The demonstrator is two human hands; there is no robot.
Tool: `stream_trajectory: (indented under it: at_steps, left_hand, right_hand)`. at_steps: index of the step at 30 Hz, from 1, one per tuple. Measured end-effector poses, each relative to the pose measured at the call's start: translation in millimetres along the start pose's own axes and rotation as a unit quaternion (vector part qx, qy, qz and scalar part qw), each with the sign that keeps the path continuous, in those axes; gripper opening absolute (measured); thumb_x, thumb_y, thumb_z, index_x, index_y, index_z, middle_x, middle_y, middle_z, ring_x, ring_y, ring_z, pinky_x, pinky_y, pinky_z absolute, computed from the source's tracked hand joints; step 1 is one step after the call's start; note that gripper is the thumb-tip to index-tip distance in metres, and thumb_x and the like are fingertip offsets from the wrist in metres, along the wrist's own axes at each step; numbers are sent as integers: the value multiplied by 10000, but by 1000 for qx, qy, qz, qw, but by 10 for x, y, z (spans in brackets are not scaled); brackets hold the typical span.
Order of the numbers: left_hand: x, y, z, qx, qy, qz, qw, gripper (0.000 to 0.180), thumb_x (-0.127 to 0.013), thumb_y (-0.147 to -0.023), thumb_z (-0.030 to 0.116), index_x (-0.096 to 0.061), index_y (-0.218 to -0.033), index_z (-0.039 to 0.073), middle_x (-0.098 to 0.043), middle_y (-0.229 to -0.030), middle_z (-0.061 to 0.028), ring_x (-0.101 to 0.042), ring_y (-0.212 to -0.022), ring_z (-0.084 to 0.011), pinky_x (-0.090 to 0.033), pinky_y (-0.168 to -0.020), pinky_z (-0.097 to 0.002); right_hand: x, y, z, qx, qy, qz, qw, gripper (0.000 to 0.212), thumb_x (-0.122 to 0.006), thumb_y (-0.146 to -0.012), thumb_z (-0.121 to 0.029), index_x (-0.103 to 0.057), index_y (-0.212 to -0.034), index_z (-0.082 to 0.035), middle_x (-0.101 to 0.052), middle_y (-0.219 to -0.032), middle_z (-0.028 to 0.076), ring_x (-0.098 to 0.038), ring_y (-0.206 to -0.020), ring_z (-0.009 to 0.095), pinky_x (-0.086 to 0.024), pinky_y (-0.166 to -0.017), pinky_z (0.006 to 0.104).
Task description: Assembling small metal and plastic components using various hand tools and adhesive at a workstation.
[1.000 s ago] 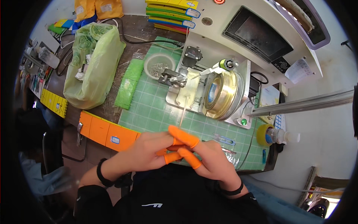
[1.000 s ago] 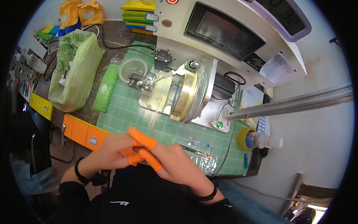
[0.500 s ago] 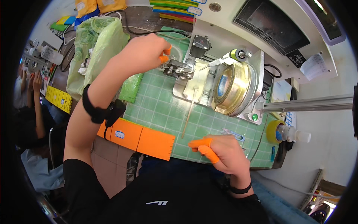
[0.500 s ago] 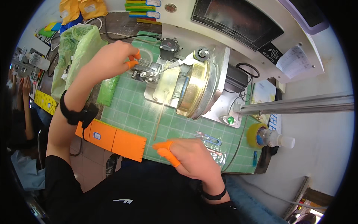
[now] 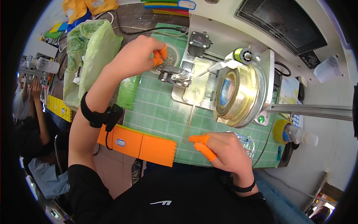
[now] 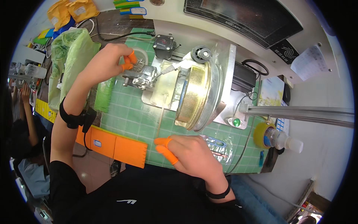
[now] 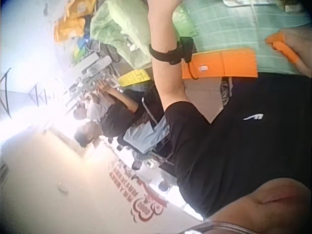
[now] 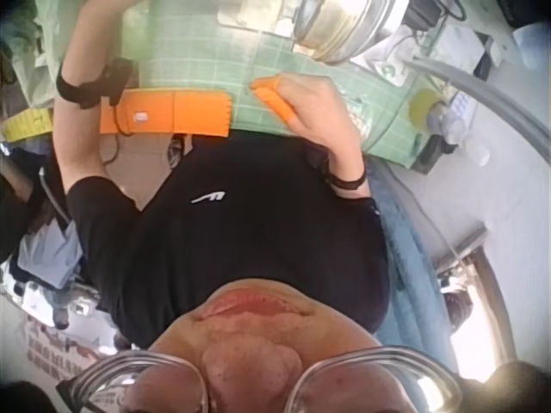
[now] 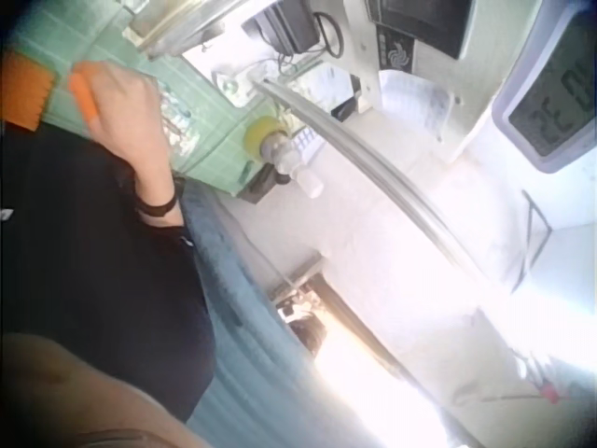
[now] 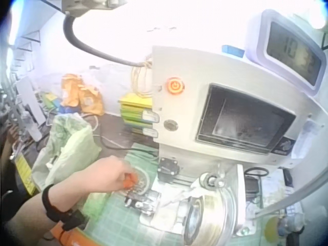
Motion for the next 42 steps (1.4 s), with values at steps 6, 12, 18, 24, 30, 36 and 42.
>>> stream_trajectory:
  at_steps: [6,12,18,24,30,36,42]
  left_hand:
    - [80,64,-133,-42,68,51,995,191,-678,-810,-50,-718,-980,30,-650,-855,-74,-483,-625,-173,-418,-576,-306]
    - [143,75,-95,-25,124,59,990,154,-692,-867,-17,-726,-1007,35,-678,-867,-41,-490,-652,-119,-424,-601,-273]
    - [148,62,-130,-69,153,64,984,173,-675,-896,-13,-715,-1064,-11,-747,-958,-76,-682,-849,-160,-538,-824,-303]
    - [134,70,-86,-49,197,68,977,170,-645,-909,-47,-709,-1065,-30,-745,-969,-92,-699,-895,-168,-555,-880,-320]
    - [121,87,-58,-37,202,91,974,186,-635,-913,-57,-695,-1085,-18,-726,-1003,-77,-691,-923,-158,-559,-876,-314]
    - [98,79,-72,-89,181,105,974,218,-612,-889,-79,-691,-1075,3,-684,-1028,-72,-682,-947,-172,-553,-879,-306]
    - [83,65,-55,-118,137,101,978,236,-596,-867,-75,-690,-1065,13,-627,-986,-66,-659,-906,-185,-538,-848,-299]
  right_hand:
    - [-56,-101,-30,17,-3,12,1000,169,-711,-949,-176,-764,-1018,-31,-660,-758,110,-607,-609,303,-484,-567,372]
    - [-28,-87,-52,-9,32,-25,999,161,-719,-942,-192,-718,-941,-31,-690,-833,108,-665,-677,313,-531,-587,388]
    - [-40,-79,-34,-4,48,-21,999,161,-720,-939,-193,-714,-936,-33,-633,-765,110,-650,-659,318,-520,-575,396]
    - [-62,-69,-49,5,61,-17,998,164,-721,-940,-193,-719,-947,-29,-631,-764,107,-650,-658,311,-520,-572,394]
    - [-83,-18,-57,5,66,-7,998,159,-720,-940,-190,-724,-953,-31,-625,-757,105,-648,-654,303,-518,-572,391]
    - [-102,23,-36,4,63,-4,998,158,-720,-939,-189,-720,-956,-31,-626,-760,107,-646,-658,307,-512,-571,399]
    - [-93,28,-5,2,69,1,998,165,-722,-939,-195,-706,-936,-32,-631,-761,109,-644,-655,312,-505,-559,404]
Point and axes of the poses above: each hand's wrist, its own y-axis away from the middle knuckle, its own x-axis out of the back of the hand, z = x × y, the point moved 1 cm from there along -y, towards the middle knuckle
